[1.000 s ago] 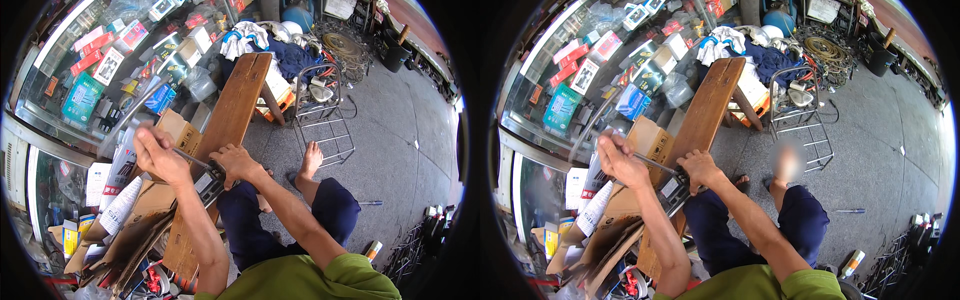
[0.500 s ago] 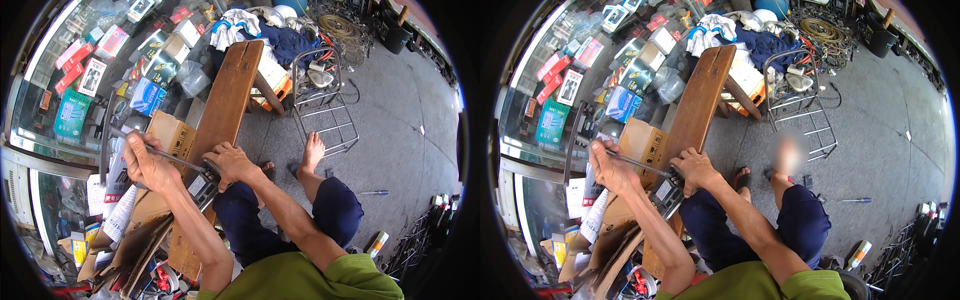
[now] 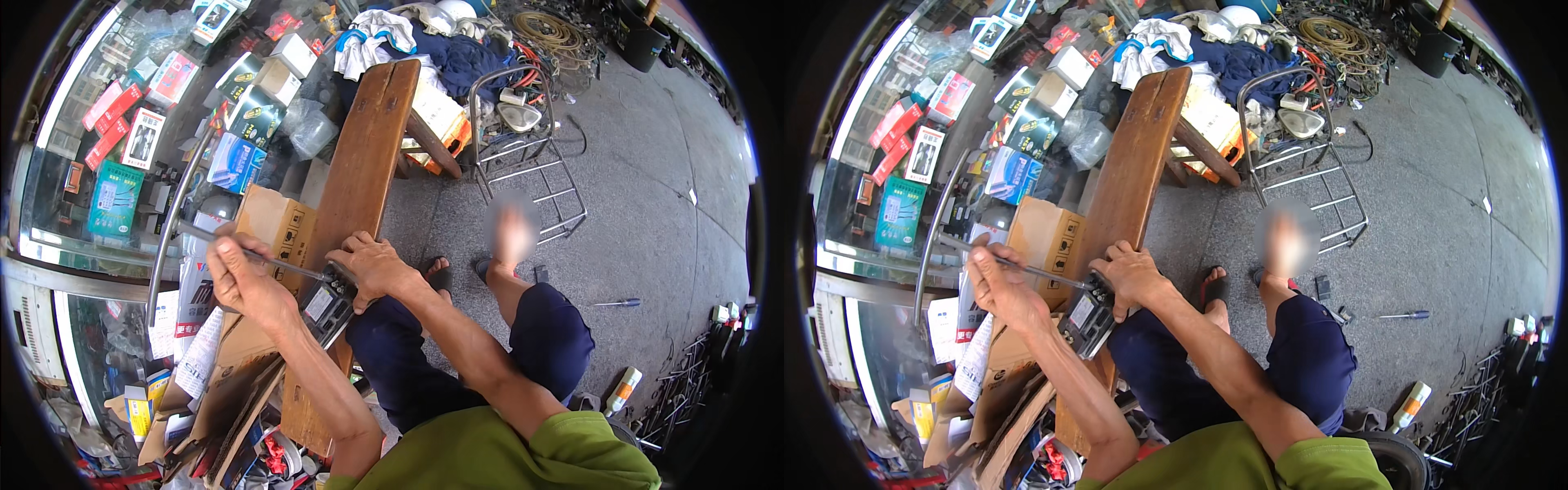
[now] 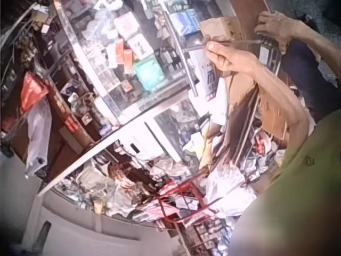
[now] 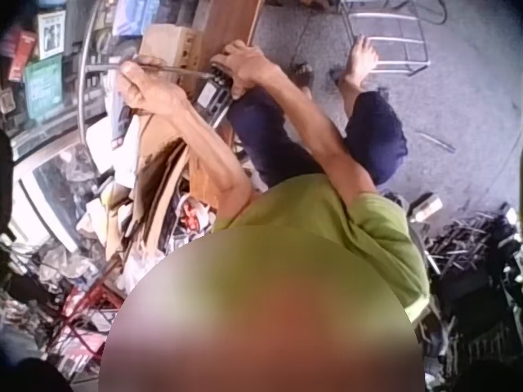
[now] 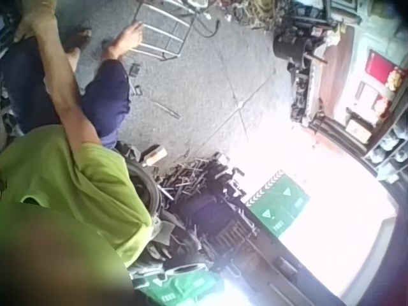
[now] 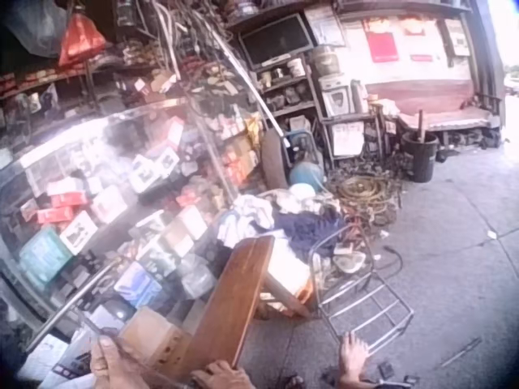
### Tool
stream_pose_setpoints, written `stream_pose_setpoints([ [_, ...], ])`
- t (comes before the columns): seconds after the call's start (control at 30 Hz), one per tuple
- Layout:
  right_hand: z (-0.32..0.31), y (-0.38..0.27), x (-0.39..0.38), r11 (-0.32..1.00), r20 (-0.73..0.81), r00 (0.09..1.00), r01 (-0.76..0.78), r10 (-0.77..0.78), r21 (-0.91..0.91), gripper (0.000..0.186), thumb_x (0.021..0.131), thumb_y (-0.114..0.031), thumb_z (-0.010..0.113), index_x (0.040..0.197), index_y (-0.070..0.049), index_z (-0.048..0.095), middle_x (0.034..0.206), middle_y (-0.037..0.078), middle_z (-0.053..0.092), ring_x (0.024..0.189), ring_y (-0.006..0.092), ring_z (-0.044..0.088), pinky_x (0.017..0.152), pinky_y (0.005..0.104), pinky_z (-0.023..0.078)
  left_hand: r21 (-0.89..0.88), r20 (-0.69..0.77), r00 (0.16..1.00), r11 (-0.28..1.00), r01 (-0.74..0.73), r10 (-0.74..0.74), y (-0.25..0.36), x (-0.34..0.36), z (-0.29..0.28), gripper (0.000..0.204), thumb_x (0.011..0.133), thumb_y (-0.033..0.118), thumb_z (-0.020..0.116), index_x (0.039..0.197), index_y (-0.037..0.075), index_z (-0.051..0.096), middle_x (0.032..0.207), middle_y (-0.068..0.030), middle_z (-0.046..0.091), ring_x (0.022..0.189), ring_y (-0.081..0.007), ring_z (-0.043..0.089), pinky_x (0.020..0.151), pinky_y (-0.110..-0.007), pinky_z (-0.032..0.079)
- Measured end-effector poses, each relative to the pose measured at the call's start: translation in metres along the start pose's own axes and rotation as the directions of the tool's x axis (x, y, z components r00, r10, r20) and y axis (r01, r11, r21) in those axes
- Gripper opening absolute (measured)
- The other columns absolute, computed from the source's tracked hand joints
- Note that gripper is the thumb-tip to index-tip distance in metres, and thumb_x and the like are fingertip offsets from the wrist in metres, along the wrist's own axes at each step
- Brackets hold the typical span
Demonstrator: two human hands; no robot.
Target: The person uses a T-handle hex wrench to tighten or loosen screws on a small electronic device placed on a wooden bench. The person repeatedly adjusts the device and applies torque with the tool throughout the clip.
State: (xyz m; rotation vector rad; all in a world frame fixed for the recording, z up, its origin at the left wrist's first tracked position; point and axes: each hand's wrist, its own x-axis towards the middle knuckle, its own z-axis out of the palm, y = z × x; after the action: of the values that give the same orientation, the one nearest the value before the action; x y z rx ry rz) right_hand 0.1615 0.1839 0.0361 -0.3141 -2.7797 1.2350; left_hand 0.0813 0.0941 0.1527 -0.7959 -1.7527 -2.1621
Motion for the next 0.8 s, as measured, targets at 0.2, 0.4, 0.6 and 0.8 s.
stream_pose_setpoints([
  [0.2,-0.048,-0.035,0.005,0.849,-0.151,0.957,0.288,-0.246,0.442,0.057,0.074,-0.028,0.081,0.122,-0.004,0.064,0.103,0.021,0.069,0.097,0.0370,0.068,0.088,0.0461,0.052,0.083,0.249,0.960,0.990,0.111,-0.129,-0.024,-0.016,-0.039,0.028,0.105,0.025,0.057,0.098,-0.001,0.066,0.090,-0.0064,0.068,0.082,-0.0111,0.059,0.077,-0.026,0.046],
  [0.4,-0.088,-0.103,0.036,0.919,-0.264,0.886,0.395,-0.381,-0.001,0.027,0.085,-0.020,0.066,0.098,0.004,0.064,0.087,0.025,0.069,0.087,0.0411,0.069,0.078,0.0477,0.054,-0.032,0.283,0.952,0.991,0.132,-0.118,-0.054,-0.032,-0.064,0.029,0.103,0.012,0.061,0.129,-0.002,0.064,0.123,-0.0062,0.067,0.112,-0.0122,0.059,0.101,-0.030,0.046],
  [0.6,-0.110,-0.102,0.044,0.891,-0.209,0.883,0.445,-0.421,0.087,0.024,0.085,-0.019,0.069,0.092,0.004,0.065,0.081,0.024,0.068,0.082,0.0401,0.069,0.074,0.0467,0.054,0.074,0.377,0.891,0.967,0.243,-0.253,-0.056,-0.049,-0.070,0.020,0.103,0.013,0.061,0.110,-0.004,0.071,0.095,-0.0056,0.074,0.089,-0.0118,0.066,0.083,-0.027,0.051],
  [0.8,-0.089,-0.104,0.031,0.857,-0.258,0.827,0.515,-0.499,-0.006,0.022,0.085,-0.018,0.072,0.085,0.003,0.067,0.075,0.023,0.066,0.077,0.0392,0.068,0.070,0.0458,0.054,0.500,0.350,0.892,0.862,0.081,-0.287,-0.073,-0.077,-0.076,0.023,0.096,0.015,0.069,0.110,-0.003,0.066,0.091,-0.0140,0.071,0.084,-0.0262,0.067,0.076,-0.036,0.051],
])
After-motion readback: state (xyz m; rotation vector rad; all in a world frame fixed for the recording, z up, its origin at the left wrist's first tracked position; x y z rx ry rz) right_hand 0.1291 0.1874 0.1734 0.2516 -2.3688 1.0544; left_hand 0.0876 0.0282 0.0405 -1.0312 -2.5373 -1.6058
